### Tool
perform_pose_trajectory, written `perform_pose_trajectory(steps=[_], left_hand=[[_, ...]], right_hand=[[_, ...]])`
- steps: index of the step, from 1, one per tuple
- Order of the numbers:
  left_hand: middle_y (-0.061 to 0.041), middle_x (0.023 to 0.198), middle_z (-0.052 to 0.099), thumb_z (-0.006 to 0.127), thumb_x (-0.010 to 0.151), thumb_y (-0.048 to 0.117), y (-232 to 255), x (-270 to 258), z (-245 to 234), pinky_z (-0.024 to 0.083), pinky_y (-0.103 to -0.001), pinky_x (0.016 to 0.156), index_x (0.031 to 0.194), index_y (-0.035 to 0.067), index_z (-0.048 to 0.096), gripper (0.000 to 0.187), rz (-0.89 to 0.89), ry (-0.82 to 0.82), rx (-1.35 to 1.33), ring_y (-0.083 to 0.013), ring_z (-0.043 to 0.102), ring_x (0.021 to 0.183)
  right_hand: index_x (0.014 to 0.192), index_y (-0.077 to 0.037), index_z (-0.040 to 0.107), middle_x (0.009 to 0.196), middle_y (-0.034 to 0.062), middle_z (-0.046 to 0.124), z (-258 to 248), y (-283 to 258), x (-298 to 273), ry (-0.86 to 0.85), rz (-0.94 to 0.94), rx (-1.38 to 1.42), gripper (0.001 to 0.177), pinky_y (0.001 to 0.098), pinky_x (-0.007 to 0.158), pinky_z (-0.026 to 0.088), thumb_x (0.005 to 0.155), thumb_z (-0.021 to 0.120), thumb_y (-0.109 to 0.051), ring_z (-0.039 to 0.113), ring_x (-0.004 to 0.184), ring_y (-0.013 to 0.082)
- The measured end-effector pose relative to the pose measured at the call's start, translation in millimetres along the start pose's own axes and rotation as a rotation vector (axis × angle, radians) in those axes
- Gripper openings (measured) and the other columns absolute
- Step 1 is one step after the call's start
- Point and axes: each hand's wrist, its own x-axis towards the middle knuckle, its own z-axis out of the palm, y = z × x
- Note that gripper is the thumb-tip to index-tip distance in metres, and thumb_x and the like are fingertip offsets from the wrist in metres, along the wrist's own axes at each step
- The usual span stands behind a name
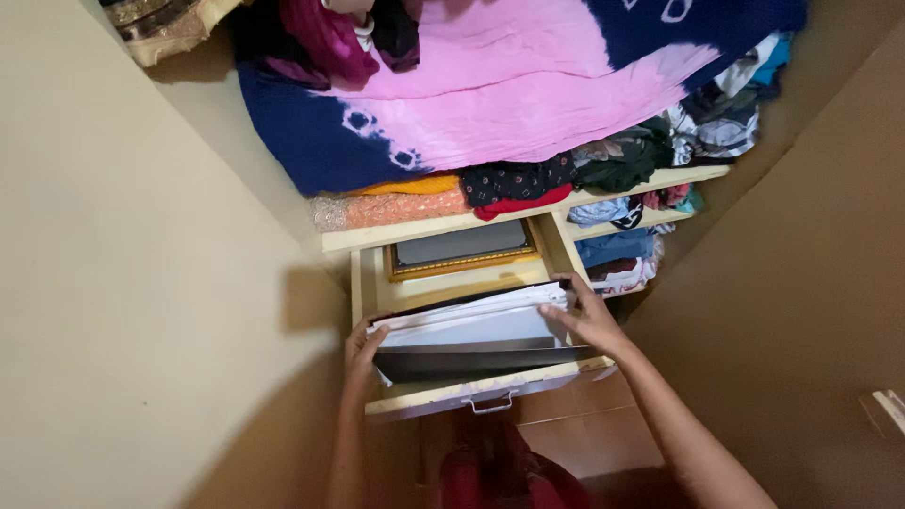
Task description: The person wipes the back and front of a framed certificate with a cloth, then places it in an open dresser drawer. They repeat this with a second framed item and a black binder, wiping each before placing it in the drawer. The person then flips through the binder pages inside the drawer and closes it.
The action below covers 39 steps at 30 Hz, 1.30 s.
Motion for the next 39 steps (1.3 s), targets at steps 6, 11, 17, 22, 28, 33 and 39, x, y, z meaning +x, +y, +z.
perform_pose_trajectory(steps=[6,11,17,22,28,33,39], left_hand=[[-0.013,0.133,0.054,0.068,0.097,0.029,-33.7,-0.4,-12.2,0.041,-0.037,0.104,0.140,0.005,0.059,0.050,0.207,0.047,0.116,-0.0230,0.053,0.121],[-0.016,0.152,0.048,0.067,0.106,0.043,-65.4,-5.0,-30.6,0.039,-0.040,0.120,0.142,0.005,0.057,0.054,0.359,0.035,0.255,-0.0262,0.050,0.141],[-0.006,0.109,0.075,0.066,0.096,0.045,-72.5,1.4,-19.9,0.048,-0.038,0.097,0.120,0.004,0.074,0.048,-0.142,0.212,0.234,-0.0205,0.065,0.108],[0.000,0.105,0.073,0.064,0.097,0.046,-75.7,-7.4,-17.7,0.047,-0.031,0.091,0.117,0.010,0.074,0.043,-0.048,0.150,0.127,-0.0140,0.063,0.099],[0.000,0.105,0.072,0.071,0.092,0.039,-75.5,-2.3,-16.1,0.048,-0.031,0.091,0.121,0.008,0.069,0.043,0.053,0.084,0.092,-0.0123,0.062,0.099],[-0.004,0.106,0.074,0.072,0.093,0.033,-78.4,-8.6,-21.9,0.047,-0.029,0.093,0.119,0.002,0.072,0.041,0.043,-0.004,-0.039,-0.0146,0.064,0.100],[-0.007,0.106,0.072,0.070,0.097,0.037,-81.1,-7.2,-23.8,0.048,-0.038,0.090,0.115,0.000,0.069,0.041,-0.104,0.022,-0.322,-0.0208,0.065,0.101]], right_hand=[[0.142,-0.009,0.051,0.112,0.0167,0.075,-9.3,-8.4,-10.1,0.006,-0.123,0.070,0.067,0.0407,0.092,0.057,0.086,0.078,-0.034,0.071,0.105,0.0242],[0.142,-0.006,0.046,0.118,0.0155,0.067,-7.2,-0.2,-15.0,0.056,-0.276,0.072,0.064,0.0392,0.089,0.054,0.090,0.075,-0.030,0.065,0.108,0.0228],[0.139,-0.012,0.052,0.121,0.0158,0.065,-22.0,-27.5,-2.7,-0.094,-0.305,-0.175,0.052,0.0423,0.096,0.055,0.092,0.068,-0.029,0.067,0.110,0.0280],[0.119,-0.018,0.063,0.135,0.0174,0.059,-6.5,-73.8,-10.9,-0.039,-0.737,-0.751,0.043,0.0498,0.106,0.043,0.079,0.076,-0.025,0.050,0.130,0.0401],[0.144,-0.012,0.053,0.150,0.0089,0.053,39.3,-115.9,-21.7,-0.232,-0.568,-0.638,0.065,0.0465,0.117,0.040,0.084,0.074,-0.026,0.046,0.141,0.0313],[0.149,-0.002,0.039,0.158,0.0171,0.040,43.7,-115.3,-17.3,-0.289,-0.544,-0.632,0.097,0.0499,0.116,0.029,0.074,0.082,-0.046,0.038,0.139,0.0376],[0.155,-0.024,0.049,0.156,-0.0064,0.055,49.7,-97.8,-49.1,-0.406,-0.271,-0.788,0.065,0.0480,0.141,0.020,0.096,0.057,-0.049,0.057,0.143,0.0122]])
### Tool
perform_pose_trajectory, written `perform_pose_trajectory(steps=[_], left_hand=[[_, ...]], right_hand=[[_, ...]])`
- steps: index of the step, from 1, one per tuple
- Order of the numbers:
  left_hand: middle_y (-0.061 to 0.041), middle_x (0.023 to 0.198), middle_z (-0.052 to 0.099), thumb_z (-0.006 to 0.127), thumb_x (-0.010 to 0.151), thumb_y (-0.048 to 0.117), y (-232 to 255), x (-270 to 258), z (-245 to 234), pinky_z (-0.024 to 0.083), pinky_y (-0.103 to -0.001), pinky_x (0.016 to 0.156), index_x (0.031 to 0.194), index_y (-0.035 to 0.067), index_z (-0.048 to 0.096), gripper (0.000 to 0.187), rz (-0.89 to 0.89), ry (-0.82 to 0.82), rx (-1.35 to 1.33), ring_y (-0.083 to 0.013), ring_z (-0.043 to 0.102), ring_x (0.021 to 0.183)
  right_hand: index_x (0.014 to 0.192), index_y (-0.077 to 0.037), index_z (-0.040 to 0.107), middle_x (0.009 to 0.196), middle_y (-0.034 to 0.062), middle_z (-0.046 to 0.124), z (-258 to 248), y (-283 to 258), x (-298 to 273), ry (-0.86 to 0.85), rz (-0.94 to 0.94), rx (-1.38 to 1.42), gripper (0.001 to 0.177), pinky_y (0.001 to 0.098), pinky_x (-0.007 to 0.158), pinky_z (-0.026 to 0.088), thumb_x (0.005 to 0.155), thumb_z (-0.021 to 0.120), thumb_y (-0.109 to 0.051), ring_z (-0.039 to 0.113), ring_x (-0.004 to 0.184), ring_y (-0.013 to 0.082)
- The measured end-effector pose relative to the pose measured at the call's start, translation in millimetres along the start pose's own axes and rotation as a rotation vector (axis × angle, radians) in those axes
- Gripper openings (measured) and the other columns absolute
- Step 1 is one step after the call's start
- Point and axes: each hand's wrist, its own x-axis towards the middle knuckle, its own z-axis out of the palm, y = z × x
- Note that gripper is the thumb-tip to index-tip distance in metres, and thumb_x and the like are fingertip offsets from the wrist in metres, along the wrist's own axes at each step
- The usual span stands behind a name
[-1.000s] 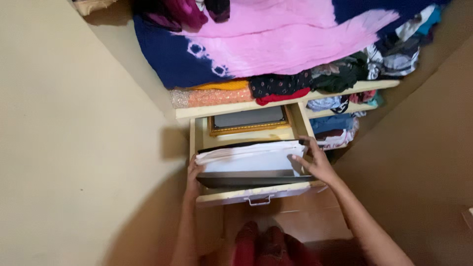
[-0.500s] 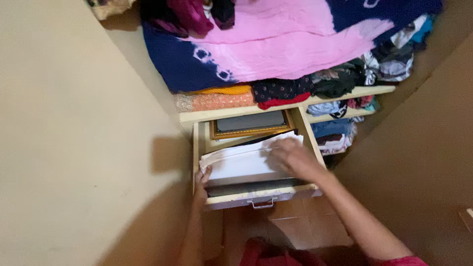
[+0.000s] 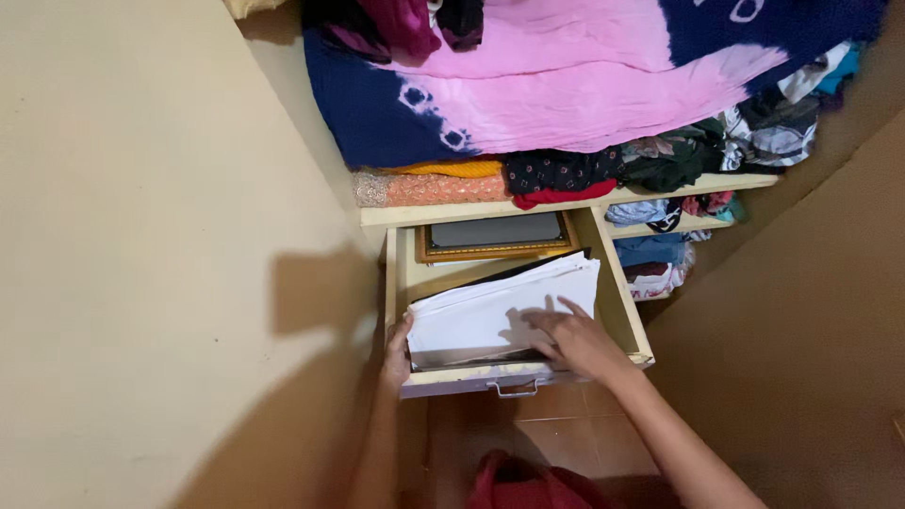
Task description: The person wipes the back and front of a framed certificate with a cloth, then places it in an open dresser drawer. They repeat this with a second framed item and a black binder, wiping each before placing it in the drawer. The person then flips through the binder pages inside the drawer and closes it.
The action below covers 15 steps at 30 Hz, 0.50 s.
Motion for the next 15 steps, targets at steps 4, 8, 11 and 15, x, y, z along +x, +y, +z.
perform_pose_trajectory(steps=[4,8,11,15], left_hand=[[-0.008,0.118,0.072,0.070,0.090,0.042,6.0,-0.7,9.2,0.049,-0.036,0.099,0.124,0.003,0.068,0.052,0.027,0.033,0.034,-0.0191,0.065,0.113],[-0.007,0.119,0.068,0.072,0.089,0.041,12.2,-7.2,15.4,0.049,-0.039,0.098,0.126,0.004,0.065,0.053,0.020,0.040,-0.014,-0.0205,0.063,0.113],[-0.007,0.115,0.072,0.072,0.081,0.044,10.8,-5.6,10.5,0.050,-0.037,0.095,0.121,0.008,0.070,0.054,0.003,0.014,0.041,-0.0210,0.065,0.110],[-0.011,0.109,0.068,0.078,0.088,0.044,-6.6,-3.0,-7.7,0.046,-0.039,0.100,0.113,0.000,0.067,0.052,0.063,0.020,0.235,-0.0242,0.063,0.111]], right_hand=[[0.150,-0.009,0.041,0.163,0.0120,0.036,-1.0,-4.5,-3.7,0.238,-0.175,-0.035,0.087,0.0491,0.121,0.023,0.081,0.073,-0.051,0.033,0.150,0.0299],[0.151,0.000,0.033,0.157,0.0207,0.037,-13.6,-7.1,5.3,0.245,-0.061,-0.018,0.098,0.0467,0.120,0.023,0.081,0.074,-0.054,0.031,0.148,0.0325],[0.149,0.001,0.038,0.153,0.0214,0.044,-22.5,-7.1,10.9,0.323,-0.135,0.051,0.086,0.0445,0.121,0.028,0.084,0.071,-0.045,0.036,0.146,0.0332],[0.143,-0.005,0.053,0.143,0.0222,0.055,-17.2,-7.0,7.7,0.391,-0.135,0.101,0.063,0.0449,0.116,0.037,0.091,0.066,-0.039,0.048,0.138,0.0364]])
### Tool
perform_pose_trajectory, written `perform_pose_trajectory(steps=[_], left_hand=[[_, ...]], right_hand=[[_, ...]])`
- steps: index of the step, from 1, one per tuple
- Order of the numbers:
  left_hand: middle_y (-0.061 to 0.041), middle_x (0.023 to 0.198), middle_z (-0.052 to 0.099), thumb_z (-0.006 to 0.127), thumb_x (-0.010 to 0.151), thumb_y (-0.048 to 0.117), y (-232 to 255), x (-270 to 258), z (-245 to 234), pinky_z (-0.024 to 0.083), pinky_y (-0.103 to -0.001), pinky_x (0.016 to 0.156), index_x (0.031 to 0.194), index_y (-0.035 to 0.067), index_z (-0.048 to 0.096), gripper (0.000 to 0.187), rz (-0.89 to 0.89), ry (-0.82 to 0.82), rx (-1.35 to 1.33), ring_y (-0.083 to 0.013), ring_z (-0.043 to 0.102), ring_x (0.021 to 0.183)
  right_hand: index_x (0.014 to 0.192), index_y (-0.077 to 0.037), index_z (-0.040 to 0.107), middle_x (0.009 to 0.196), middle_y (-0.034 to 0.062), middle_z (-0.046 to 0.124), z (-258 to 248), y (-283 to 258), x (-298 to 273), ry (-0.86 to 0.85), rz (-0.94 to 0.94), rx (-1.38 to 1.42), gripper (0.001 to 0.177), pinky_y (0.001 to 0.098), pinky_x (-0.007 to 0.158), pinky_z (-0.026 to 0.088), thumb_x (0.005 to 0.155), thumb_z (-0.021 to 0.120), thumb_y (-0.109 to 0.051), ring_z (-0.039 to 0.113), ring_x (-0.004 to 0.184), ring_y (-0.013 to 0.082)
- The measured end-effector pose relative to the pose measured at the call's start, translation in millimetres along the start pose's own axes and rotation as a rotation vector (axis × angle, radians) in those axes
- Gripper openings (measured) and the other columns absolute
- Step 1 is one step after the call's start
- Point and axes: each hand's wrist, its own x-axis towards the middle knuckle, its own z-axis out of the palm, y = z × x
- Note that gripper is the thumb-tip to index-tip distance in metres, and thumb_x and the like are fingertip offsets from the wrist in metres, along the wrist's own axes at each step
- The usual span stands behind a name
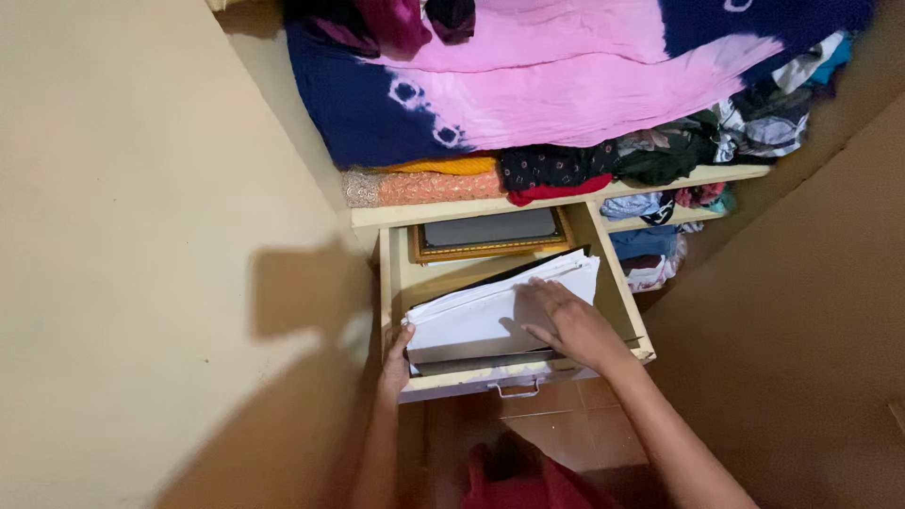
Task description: The person wipes the back and front of a framed certificate with a cloth, then places it in an open dresser drawer. They repeat this with a second framed item and a black binder, wiping each before placing it in the drawer. The person then flips through the binder pages inside the drawer and closes it.
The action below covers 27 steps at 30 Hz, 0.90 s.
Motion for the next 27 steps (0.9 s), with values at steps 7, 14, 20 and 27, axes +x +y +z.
perform_pose_trajectory(steps=[7,14,20,27], left_hand=[[-0.008,0.116,0.071,0.077,0.079,0.054,-10.2,4.0,-1.5,0.045,-0.039,0.100,0.127,0.006,0.067,0.068,-0.002,-0.026,-0.090,-0.0210,0.061,0.114],[-0.011,0.119,0.070,0.073,0.077,0.067,-0.2,-0.1,7.4,0.048,-0.043,0.098,0.129,0.003,0.065,0.083,-0.161,-0.052,-0.199,-0.0245,0.063,0.114],[-0.010,0.109,0.068,0.080,0.072,0.061,-3.9,5.1,6.2,0.051,-0.043,0.095,0.119,0.003,0.065,0.076,-0.137,-0.002,0.029,-0.0254,0.063,0.109],[-0.008,0.118,0.067,0.078,0.088,0.046,8.9,1.4,13.2,0.044,-0.037,0.098,0.129,0.000,0.065,0.063,-0.018,-0.051,-0.127,-0.0211,0.058,0.113]], right_hand=[[0.128,-0.012,0.069,0.129,0.0148,0.069,3.9,3.6,-2.3,-0.143,0.175,-0.054,0.054,0.0448,0.100,0.054,0.094,0.060,-0.053,0.069,0.116,0.0335],[0.113,-0.011,0.075,0.135,0.0103,0.065,10.2,1.3,-3.5,-0.417,-0.019,-0.175,0.043,0.0454,0.091,0.059,0.082,0.076,-0.040,0.071,0.098,0.0301],[0.127,-0.004,0.069,0.143,0.0191,0.053,14.5,-8.7,9.6,-0.412,-0.075,-0.128,0.054,0.0519,0.103,0.048,0.080,0.079,-0.028,0.056,0.125,0.0397],[0.122,-0.009,0.074,0.155,0.0119,0.036,0.1,-24.1,15.3,-0.342,-0.104,-0.155,0.051,0.0437,0.118,0.033,0.079,0.082,-0.035,0.039,0.140,0.0335]])
